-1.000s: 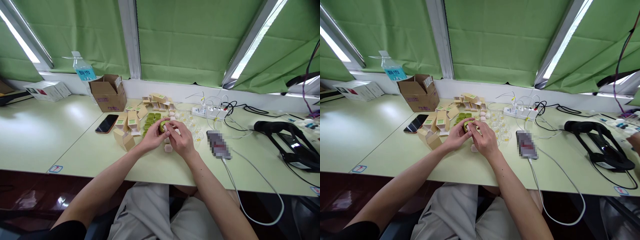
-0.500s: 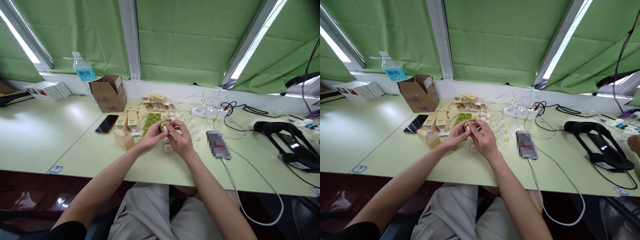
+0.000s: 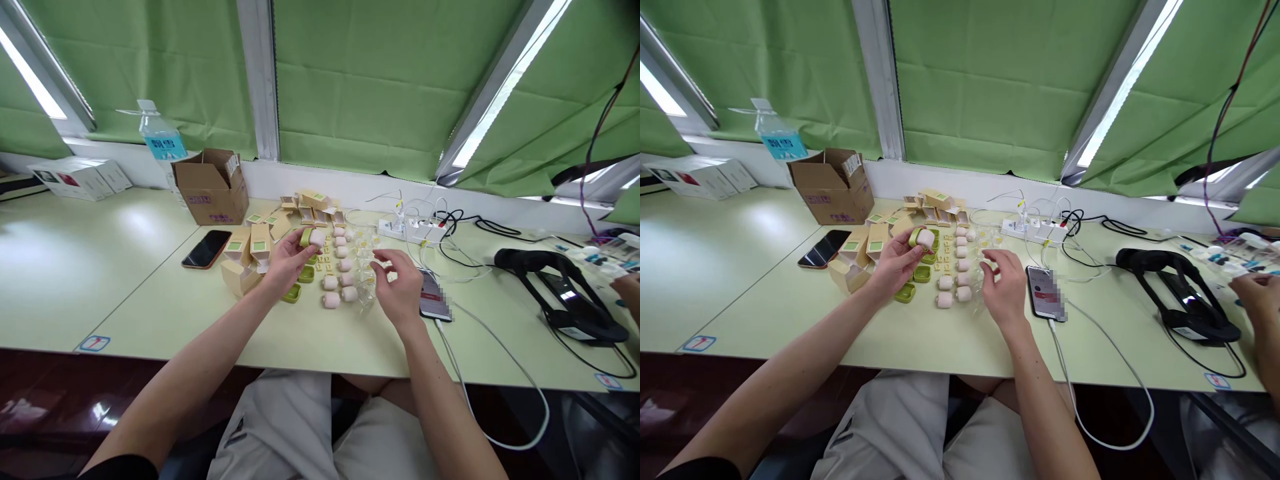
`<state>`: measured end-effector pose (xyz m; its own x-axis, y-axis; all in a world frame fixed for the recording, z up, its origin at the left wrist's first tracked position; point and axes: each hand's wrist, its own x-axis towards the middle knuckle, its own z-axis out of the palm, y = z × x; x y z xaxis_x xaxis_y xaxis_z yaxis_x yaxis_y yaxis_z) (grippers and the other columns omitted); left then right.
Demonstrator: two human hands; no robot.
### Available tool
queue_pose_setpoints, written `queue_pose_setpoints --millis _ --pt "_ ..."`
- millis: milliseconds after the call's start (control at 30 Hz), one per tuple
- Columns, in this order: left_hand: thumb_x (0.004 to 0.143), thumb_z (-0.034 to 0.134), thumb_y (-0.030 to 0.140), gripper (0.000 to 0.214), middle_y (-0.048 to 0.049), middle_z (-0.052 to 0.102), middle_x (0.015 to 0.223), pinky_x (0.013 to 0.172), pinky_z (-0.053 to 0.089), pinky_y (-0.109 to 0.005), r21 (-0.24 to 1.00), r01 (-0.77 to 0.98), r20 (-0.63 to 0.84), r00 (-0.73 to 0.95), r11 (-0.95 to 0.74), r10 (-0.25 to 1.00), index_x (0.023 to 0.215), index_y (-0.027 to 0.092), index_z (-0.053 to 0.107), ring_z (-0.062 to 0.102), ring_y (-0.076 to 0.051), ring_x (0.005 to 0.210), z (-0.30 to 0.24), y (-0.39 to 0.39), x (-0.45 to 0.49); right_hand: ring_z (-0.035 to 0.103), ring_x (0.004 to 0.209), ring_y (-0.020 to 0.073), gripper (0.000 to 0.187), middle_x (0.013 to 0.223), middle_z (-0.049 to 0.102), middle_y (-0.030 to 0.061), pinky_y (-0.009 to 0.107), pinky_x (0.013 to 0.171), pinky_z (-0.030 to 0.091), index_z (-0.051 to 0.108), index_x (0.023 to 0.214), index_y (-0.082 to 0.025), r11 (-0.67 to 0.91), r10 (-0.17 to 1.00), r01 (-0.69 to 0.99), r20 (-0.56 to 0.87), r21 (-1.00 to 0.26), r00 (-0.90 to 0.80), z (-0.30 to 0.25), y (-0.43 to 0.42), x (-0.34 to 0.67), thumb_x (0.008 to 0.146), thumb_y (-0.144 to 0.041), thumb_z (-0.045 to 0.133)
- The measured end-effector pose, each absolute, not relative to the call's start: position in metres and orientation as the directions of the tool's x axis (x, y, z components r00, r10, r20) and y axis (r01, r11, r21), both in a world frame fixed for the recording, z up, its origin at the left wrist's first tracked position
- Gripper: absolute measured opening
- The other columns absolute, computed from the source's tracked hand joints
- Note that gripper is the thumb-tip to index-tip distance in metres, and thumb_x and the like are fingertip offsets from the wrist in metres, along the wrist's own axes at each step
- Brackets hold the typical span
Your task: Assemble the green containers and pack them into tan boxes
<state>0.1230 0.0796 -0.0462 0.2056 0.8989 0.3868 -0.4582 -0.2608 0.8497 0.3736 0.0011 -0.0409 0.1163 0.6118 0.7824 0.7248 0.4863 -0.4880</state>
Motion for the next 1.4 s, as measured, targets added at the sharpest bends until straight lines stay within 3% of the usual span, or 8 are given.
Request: queue_pose_setpoints --millis 167,367,533,700,800,967,1233,1400 --pt "0.073 0.102 0.041 0.067 -0.0063 0.079 0.116 0.099 0.066 -0.04 0.86 -0.436 0.37 0.174 -0.265 0.913 0.131 0.024 0.074 0.077 -0.019 0.098 -0.05 0.082 0.125 0.072 0.089 0.0279 0.014 0.102 0.077 0.0097 0.043 0.075 0.06 0.075 0.101 -0.023 0.267 0.754 0.833 0.643 -0.485 0.133 -0.062 -0.035 0.393 0.1 -0.029 0.062" --pt "0.069 0.104 0.042 0.071 -0.0063 0.079 0.112 0.102 0.066 -0.043 0.868 -0.416 0.363 0.154 -0.273 0.919 0.13 0.022 0.073 0.078 -0.021 0.101 -0.052 0.083 0.129 0.073 0.105 0.0344 0.029 0.126 0.072 0.0153 0.051 0.086 0.061 0.069 0.125 -0.024 0.147 0.814 0.875 0.559 -0.461 0.157 -0.09 -0.057 0.384 0.102 -0.04 0.062" --pt "0.067 0.105 0.04 0.075 -0.0065 0.079 0.115 0.104 0.064 -0.044 0.879 -0.415 0.324 0.161 -0.234 0.932 0.131 0.021 0.072 0.078 -0.021 0.101 -0.052 0.083 0.129 0.072 0.113 0.0391 0.051 0.118 0.073 0.017 0.053 0.093 0.06 0.059 0.137 -0.02 0.065 0.836 0.914 0.522 -0.401 0.17 -0.101 -0.049 0.379 0.1 -0.054 0.07" --pt "0.069 0.104 0.038 0.073 -0.006 0.079 0.112 0.104 0.064 -0.044 0.878 -0.406 0.352 0.19 -0.254 0.917 0.131 0.021 0.071 0.078 -0.021 0.1 -0.055 0.085 0.129 0.072 0.109 0.0375 0.035 0.116 0.074 0.0164 0.048 0.088 0.059 0.059 0.12 -0.021 -0.003 0.88 0.926 0.44 -0.377 0.182 -0.1 -0.045 0.378 0.098 -0.045 0.071" --pt "0.068 0.104 0.036 0.072 -0.0064 0.079 0.113 0.1 0.065 -0.042 0.873 -0.404 0.367 0.179 -0.272 0.913 0.13 0.021 0.071 0.078 -0.022 0.103 -0.056 0.086 0.13 0.073 0.094 0.0324 0.032 0.105 0.073 0.0113 0.045 0.08 0.059 0.057 0.114 -0.023 -0.02 0.872 0.875 0.42 -0.483 0.252 -0.09 -0.05 0.382 0.095 -0.044 0.071" --pt "0.067 0.103 0.03 0.067 -0.0063 0.077 0.115 0.092 0.066 -0.039 0.874 -0.357 0.41 0.175 -0.33 0.895 0.126 0.023 0.073 0.075 -0.022 0.102 -0.053 0.081 0.133 0.075 0.104 0.03 0.043 0.122 0.073 0.0126 0.048 0.086 0.066 0.054 0.127 -0.025 0.302 0.77 0.674 0.589 -0.674 0.244 -0.06 -0.041 0.384 0.091 -0.038 0.075" --pt "0.066 0.099 0.025 0.06 -0.0065 0.078 0.114 0.094 0.063 -0.041 0.87 -0.216 0.481 0.18 -0.443 0.858 0.122 0.023 0.077 0.074 -0.023 0.103 -0.044 0.071 0.132 0.068 0.111 0.0309 0.046 0.127 0.068 0.0117 0.051 0.095 0.064 0.059 0.131 -0.027 0.666 0.653 0.566 0.747 -0.487 -0.126 -0.036 0.038 0.347 0.088 -0.025 0.074" --pt "0.071 0.096 0.026 0.051 -0.0063 0.078 0.121 0.1 0.059 -0.043 0.832 -0.072 0.555 0.147 -0.551 0.819 0.12 0.026 0.08 0.072 -0.023 0.106 -0.041 0.071 0.126 0.065 0.117 0.0308 0.046 0.13 0.064 0.011 0.048 0.093 0.064 0.06 0.134 -0.029 0.745 0.616 0.441 0.77 -0.5 -0.168 -0.039 0.049 0.331 0.09 -0.024 0.073"
